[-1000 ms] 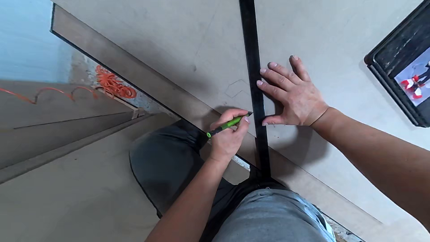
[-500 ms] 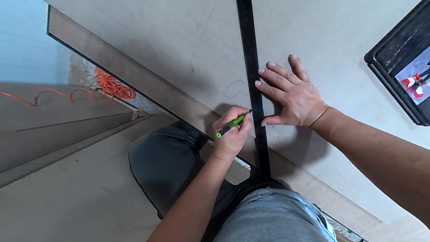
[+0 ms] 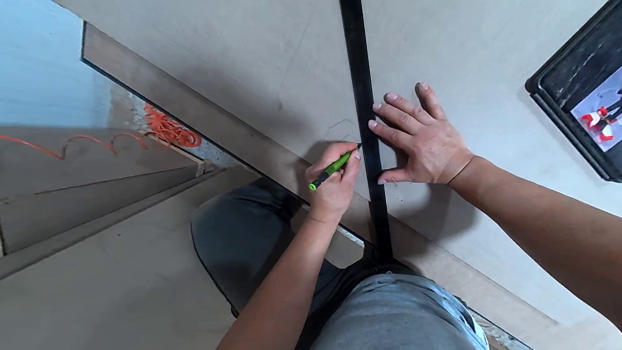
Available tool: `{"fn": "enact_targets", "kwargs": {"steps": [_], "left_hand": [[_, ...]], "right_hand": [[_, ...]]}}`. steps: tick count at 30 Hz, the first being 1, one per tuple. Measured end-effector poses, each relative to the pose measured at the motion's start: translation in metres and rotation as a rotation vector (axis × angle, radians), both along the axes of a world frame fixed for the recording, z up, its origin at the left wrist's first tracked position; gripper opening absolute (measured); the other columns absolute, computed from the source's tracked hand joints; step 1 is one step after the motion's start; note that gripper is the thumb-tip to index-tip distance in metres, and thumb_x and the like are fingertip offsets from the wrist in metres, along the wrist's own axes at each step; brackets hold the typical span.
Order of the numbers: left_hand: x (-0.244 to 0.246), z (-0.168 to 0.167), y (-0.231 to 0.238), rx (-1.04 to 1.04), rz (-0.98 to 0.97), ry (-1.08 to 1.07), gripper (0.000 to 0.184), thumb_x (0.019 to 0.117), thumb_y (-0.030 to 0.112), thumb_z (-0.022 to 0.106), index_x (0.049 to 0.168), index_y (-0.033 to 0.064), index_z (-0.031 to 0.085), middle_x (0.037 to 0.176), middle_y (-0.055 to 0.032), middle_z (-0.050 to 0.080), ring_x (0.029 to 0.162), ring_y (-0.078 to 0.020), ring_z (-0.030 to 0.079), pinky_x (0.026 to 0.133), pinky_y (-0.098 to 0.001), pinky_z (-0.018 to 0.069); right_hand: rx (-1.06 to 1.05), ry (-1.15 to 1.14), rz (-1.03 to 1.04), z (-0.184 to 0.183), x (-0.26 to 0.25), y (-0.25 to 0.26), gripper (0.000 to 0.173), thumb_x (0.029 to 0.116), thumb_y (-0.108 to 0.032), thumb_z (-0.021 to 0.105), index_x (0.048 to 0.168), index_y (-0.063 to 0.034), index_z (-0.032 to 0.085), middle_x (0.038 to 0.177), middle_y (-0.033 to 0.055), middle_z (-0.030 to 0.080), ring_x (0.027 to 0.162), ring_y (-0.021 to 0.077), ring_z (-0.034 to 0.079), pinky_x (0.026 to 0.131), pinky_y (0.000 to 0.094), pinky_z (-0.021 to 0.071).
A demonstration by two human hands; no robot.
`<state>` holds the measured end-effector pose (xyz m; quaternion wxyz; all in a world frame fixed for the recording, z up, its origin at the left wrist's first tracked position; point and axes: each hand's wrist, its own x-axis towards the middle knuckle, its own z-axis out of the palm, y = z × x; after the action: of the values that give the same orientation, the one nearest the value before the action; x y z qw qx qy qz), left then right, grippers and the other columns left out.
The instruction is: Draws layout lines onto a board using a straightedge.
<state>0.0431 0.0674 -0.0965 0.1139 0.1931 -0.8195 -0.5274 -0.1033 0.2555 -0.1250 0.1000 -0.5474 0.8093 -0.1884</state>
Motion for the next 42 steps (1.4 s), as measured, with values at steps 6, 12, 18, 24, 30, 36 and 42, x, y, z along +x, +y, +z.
{"fn": "enact_targets", "kwargs": {"steps": [6, 12, 18, 24, 30, 36, 42], "left_hand": [[0.01, 0.006, 0.001, -0.004, -0.036, -0.03, 0.015, 0.0968, 0.008, 0.068, 0.108, 0.0004, 0.072, 0.091, -0.0062, 0.075, 0.075, -0.0081, 0.07, 0.066, -0.0238, 0.0597], [0.028, 0.004, 0.005, 0.026, -0.068, -0.024, 0.014, 0.0946, 0.006, 0.069, 0.106, -0.0015, 0.073, 0.093, -0.0084, 0.076, 0.079, -0.0102, 0.072, 0.071, -0.0263, 0.0623], [0.019, 0.004, 0.0, 0.006, -0.086, -0.057, 0.014, 0.0965, 0.009, 0.068, 0.107, 0.001, 0.073, 0.092, -0.0061, 0.076, 0.077, -0.0083, 0.071, 0.07, -0.0246, 0.0614], [-0.01, 0.02, -0.033, 0.091, 0.002, -0.059, 0.022, 0.1027, 0.015, 0.063, 0.118, 0.0005, 0.069, 0.103, -0.0082, 0.077, 0.095, -0.0176, 0.076, 0.087, -0.036, 0.0643], [0.034, 0.041, -0.09, -0.402, -0.222, -0.23, 0.038, 0.1092, 0.024, 0.049, 0.143, 0.0083, 0.059, 0.134, -0.0106, 0.069, 0.121, -0.0187, 0.068, 0.103, -0.0416, 0.0559], [0.039, 0.04, -0.069, -0.679, -0.323, -0.456, 0.043, 0.1061, 0.019, 0.056, 0.148, 0.0134, 0.054, 0.151, -0.0167, 0.055, 0.136, -0.0327, 0.057, 0.108, -0.0543, 0.0505], [0.042, 0.036, -0.067, -0.784, -0.386, -0.604, 0.048, 0.1023, 0.016, 0.06, 0.15, 0.016, 0.052, 0.153, -0.0158, 0.052, 0.139, -0.0318, 0.054, 0.107, -0.0547, 0.0508]], "right_hand": [[0.01, 0.002, 0.0, 0.0, 0.0, 0.0, 0.101, 0.0799, -0.092, 0.045, 0.155, -0.0245, 0.048, 0.167, 0.0042, 0.036, 0.156, 0.0295, 0.027, 0.127, 0.0649, 0.0071], [0.007, 0.006, 0.001, 0.0, -0.001, 0.0, 0.1, 0.0803, -0.092, 0.045, 0.155, -0.0246, 0.049, 0.166, 0.0043, 0.037, 0.156, 0.0293, 0.028, 0.126, 0.0649, 0.0073], [-0.004, 0.011, -0.004, 0.0, 0.0, -0.001, 0.101, 0.0798, -0.093, 0.045, 0.155, -0.0252, 0.049, 0.166, 0.0044, 0.038, 0.156, 0.0297, 0.029, 0.127, 0.0642, 0.0081], [-0.016, 0.01, -0.031, 0.004, -0.001, 0.003, 0.091, 0.0851, -0.087, 0.045, 0.154, -0.0274, 0.05, 0.166, 0.0036, 0.038, 0.156, 0.0319, 0.027, 0.126, 0.0661, 0.0072], [0.076, 0.04, -0.306, 0.021, 0.004, 0.058, 0.063, 0.1031, -0.062, 0.039, 0.15, -0.0239, 0.054, 0.165, 0.001, 0.04, 0.156, 0.0276, 0.028, 0.126, 0.0661, 0.0099], [0.171, -0.001, -0.656, 0.03, 0.089, 0.134, 0.059, 0.1058, -0.052, 0.04, 0.155, -0.0201, 0.048, 0.165, 0.0022, 0.04, 0.155, 0.0266, 0.031, 0.125, 0.0617, 0.0191], [0.164, 0.026, -0.949, 0.012, 0.198, 0.178, 0.06, 0.1065, -0.047, 0.032, 0.159, -0.0212, 0.042, 0.168, -0.0014, 0.035, 0.157, 0.0236, 0.025, 0.126, 0.0663, 0.0103]]}}
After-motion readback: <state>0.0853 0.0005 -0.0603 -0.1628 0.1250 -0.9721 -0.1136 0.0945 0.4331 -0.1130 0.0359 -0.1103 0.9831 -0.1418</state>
